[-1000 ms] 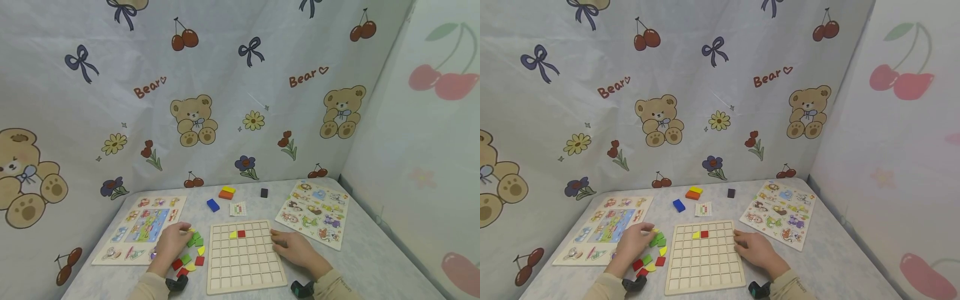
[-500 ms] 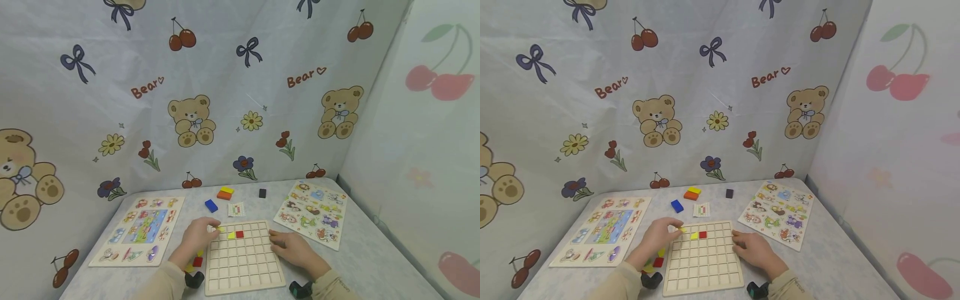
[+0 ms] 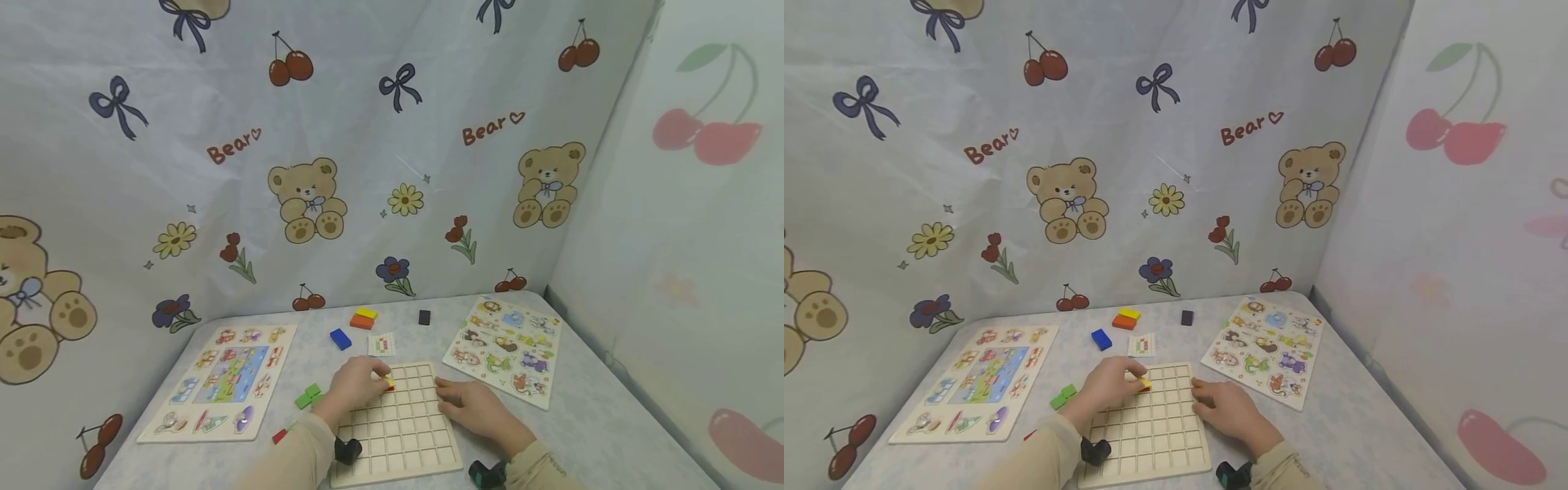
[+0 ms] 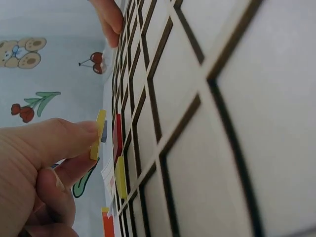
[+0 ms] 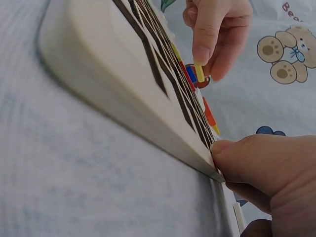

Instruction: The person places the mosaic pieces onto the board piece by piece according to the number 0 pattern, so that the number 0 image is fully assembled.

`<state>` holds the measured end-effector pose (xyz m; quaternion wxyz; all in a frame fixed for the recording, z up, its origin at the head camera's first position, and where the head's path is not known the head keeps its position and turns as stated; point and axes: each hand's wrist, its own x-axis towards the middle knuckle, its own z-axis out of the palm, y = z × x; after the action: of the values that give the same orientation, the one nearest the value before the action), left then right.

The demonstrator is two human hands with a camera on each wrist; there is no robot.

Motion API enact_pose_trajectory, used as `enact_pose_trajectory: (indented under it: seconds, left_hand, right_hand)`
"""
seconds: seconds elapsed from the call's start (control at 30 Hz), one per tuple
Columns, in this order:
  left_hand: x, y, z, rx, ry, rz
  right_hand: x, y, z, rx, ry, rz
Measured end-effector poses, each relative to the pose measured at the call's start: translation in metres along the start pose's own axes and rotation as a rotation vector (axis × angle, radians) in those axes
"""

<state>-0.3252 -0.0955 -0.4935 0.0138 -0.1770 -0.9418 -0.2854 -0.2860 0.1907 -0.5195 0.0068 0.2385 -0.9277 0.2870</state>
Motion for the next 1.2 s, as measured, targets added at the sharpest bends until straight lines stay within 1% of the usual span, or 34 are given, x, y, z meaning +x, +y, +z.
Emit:
enact_pose_trajectory:
  seconds: [0.13,0.27,0.43,0.8,0.93,1.1,1.2]
  left_hand:
    - [0.004,0.005,0.005,0.02,-0.003,0.052]
    - [0.008,0.008,0.007,0.038,-0.02,0.072]
    - [0.011,0.009,0.01,0.071,-0.03,0.096]
    - [0.014,0.013,0.012,0.069,-0.053,0.083]
    - [0.014,0.012,0.013,0.094,-0.055,0.079]
    - [0.014,0.012,0.012,0.142,-0.045,0.098]
    - [0.012,0.012,0.011,0.144,-0.041,0.106]
  right_hand:
    - [0.0,0.001,0.0,-0.004,0.001,-0.002]
    - [0.0,0.002,0.0,0.004,0.001,-0.011]
    - [0.0,0.002,-0.002,0.011,0.001,-0.028]
    - [0.0,0.001,-0.001,0.022,0.009,-0.024]
    - [0.001,0.001,0.0,0.025,0.003,-0.021]
    - [0.0,0.002,0.0,0.015,0.007,-0.01]
    - [0.0,0.002,0.0,0.017,0.008,-0.011]
